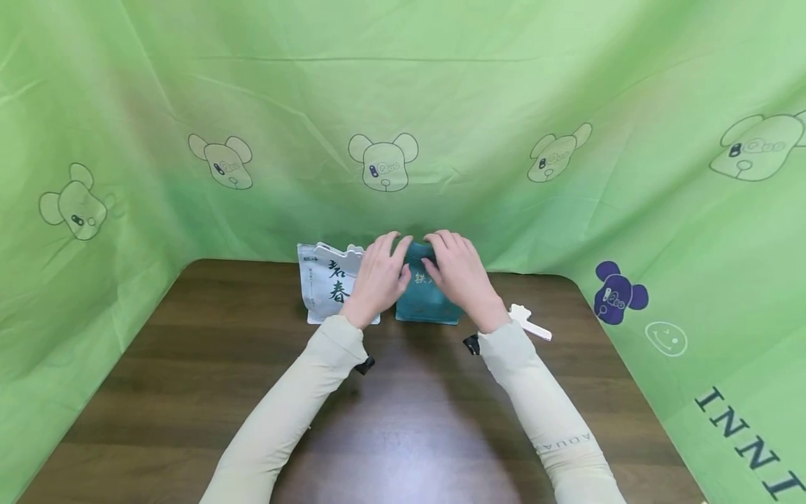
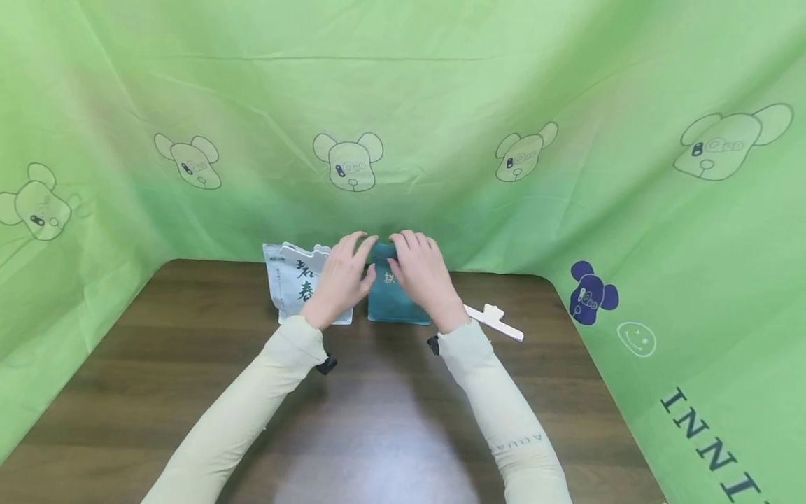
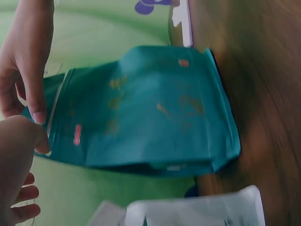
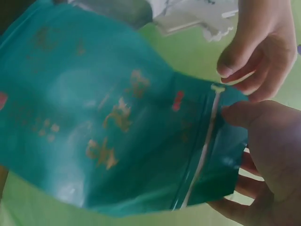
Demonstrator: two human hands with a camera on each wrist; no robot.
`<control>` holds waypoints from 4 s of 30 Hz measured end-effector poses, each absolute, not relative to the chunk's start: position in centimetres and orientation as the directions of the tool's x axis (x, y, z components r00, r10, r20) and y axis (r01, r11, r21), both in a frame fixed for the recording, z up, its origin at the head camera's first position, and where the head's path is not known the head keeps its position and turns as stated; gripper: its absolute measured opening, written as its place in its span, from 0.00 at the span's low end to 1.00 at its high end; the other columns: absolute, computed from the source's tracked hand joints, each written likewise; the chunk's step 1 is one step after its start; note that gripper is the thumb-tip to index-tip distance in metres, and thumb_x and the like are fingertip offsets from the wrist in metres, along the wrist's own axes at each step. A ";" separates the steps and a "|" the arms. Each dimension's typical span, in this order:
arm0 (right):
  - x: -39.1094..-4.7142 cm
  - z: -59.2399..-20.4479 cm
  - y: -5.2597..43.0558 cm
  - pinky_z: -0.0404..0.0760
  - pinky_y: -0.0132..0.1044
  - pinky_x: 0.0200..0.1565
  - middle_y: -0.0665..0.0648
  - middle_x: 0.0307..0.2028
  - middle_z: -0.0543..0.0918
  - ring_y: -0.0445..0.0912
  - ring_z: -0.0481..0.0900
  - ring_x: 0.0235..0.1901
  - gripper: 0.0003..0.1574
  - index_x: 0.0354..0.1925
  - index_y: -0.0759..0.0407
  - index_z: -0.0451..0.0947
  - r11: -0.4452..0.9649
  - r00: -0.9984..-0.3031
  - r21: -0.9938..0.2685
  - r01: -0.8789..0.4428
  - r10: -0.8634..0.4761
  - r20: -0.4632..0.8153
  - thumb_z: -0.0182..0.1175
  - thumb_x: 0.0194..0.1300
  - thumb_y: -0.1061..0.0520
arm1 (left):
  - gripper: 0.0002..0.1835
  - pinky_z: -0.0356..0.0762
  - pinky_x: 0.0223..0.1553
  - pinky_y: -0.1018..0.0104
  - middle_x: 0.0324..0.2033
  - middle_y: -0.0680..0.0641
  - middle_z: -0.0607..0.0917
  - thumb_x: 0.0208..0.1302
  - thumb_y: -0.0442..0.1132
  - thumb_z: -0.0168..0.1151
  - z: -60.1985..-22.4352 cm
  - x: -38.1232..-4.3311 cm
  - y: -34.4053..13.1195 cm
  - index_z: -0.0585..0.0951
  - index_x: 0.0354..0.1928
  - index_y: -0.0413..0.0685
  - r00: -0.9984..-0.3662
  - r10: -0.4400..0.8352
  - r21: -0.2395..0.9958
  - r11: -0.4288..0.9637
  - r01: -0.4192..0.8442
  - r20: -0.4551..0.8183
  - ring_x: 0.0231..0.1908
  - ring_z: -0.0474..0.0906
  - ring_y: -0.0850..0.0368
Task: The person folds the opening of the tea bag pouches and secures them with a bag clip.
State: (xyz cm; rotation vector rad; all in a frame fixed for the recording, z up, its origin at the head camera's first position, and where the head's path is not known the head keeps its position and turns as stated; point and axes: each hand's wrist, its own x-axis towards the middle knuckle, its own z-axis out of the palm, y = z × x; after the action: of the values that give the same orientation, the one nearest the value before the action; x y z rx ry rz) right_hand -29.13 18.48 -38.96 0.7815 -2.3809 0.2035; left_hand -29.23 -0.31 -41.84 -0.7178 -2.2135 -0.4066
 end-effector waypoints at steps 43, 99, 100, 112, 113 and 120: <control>-26.3 -39.2 20.9 0.78 0.44 0.25 0.55 0.40 0.81 0.50 0.81 0.36 0.08 0.49 0.58 0.73 0.782 -0.604 0.067 -0.620 -0.530 0.595 0.58 0.75 0.59 | 0.26 0.80 0.45 0.64 0.45 0.45 0.80 0.55 0.18 0.62 -40.5 -26.5 1.5 0.80 0.55 0.42 -0.563 0.469 0.130 0.679 0.723 0.680 0.45 0.78 0.51; -24.9 -43.0 22.4 0.85 0.38 0.43 0.62 0.37 0.88 0.54 0.87 0.37 0.17 0.41 0.68 0.84 0.409 -0.558 -0.400 -0.820 -0.418 0.716 0.72 0.52 0.76 | 0.09 0.69 0.55 0.52 0.38 0.52 0.85 0.63 0.41 0.70 -40.3 -22.1 1.5 0.84 0.43 0.51 -0.471 0.428 -0.010 0.748 0.663 0.771 0.46 0.78 0.51; -24.7 -42.8 22.3 0.85 0.39 0.43 0.63 0.36 0.88 0.56 0.87 0.36 0.17 0.41 0.69 0.83 0.410 -0.562 -0.404 -0.818 -0.418 0.714 0.72 0.51 0.77 | 0.08 0.70 0.53 0.54 0.38 0.52 0.85 0.63 0.42 0.70 -40.2 -22.1 1.7 0.84 0.43 0.51 -0.476 0.440 -0.019 0.749 0.662 0.761 0.45 0.78 0.52; -23.9 -42.3 21.8 0.85 0.30 0.39 0.68 0.31 0.87 0.51 0.87 0.32 0.10 0.35 0.72 0.82 0.394 -0.614 -0.476 -0.786 -0.408 0.676 0.67 0.55 0.80 | 0.08 0.69 0.37 0.62 0.30 0.54 0.84 0.58 0.36 0.71 -40.7 -22.2 3.0 0.82 0.38 0.54 -0.465 0.508 -0.164 0.783 0.600 0.725 0.32 0.81 0.56; -24.3 -42.7 22.0 0.85 0.29 0.39 0.68 0.31 0.87 0.52 0.87 0.32 0.10 0.35 0.72 0.82 0.392 -0.611 -0.475 -0.788 -0.407 0.679 0.67 0.55 0.80 | 0.08 0.69 0.37 0.62 0.30 0.54 0.84 0.58 0.37 0.71 -40.8 -22.2 3.1 0.82 0.38 0.54 -0.461 0.508 -0.167 0.783 0.599 0.728 0.32 0.81 0.56; -25.2 -43.7 22.5 0.82 0.23 0.40 0.62 0.33 0.88 0.47 0.87 0.33 0.13 0.36 0.67 0.85 0.360 -0.565 -0.442 -0.822 -0.416 0.712 0.68 0.54 0.79 | 0.06 0.68 0.36 0.62 0.30 0.53 0.84 0.60 0.38 0.70 -40.8 -22.3 3.0 0.82 0.37 0.54 -0.460 0.495 -0.144 0.780 0.609 0.737 0.32 0.81 0.55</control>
State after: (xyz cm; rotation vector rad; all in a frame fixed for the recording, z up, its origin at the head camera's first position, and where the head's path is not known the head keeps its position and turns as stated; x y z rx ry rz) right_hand -25.18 22.50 -43.66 1.0727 -2.1400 1.1065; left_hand -22.34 2.97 -40.84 -0.8181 -2.1480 -0.1775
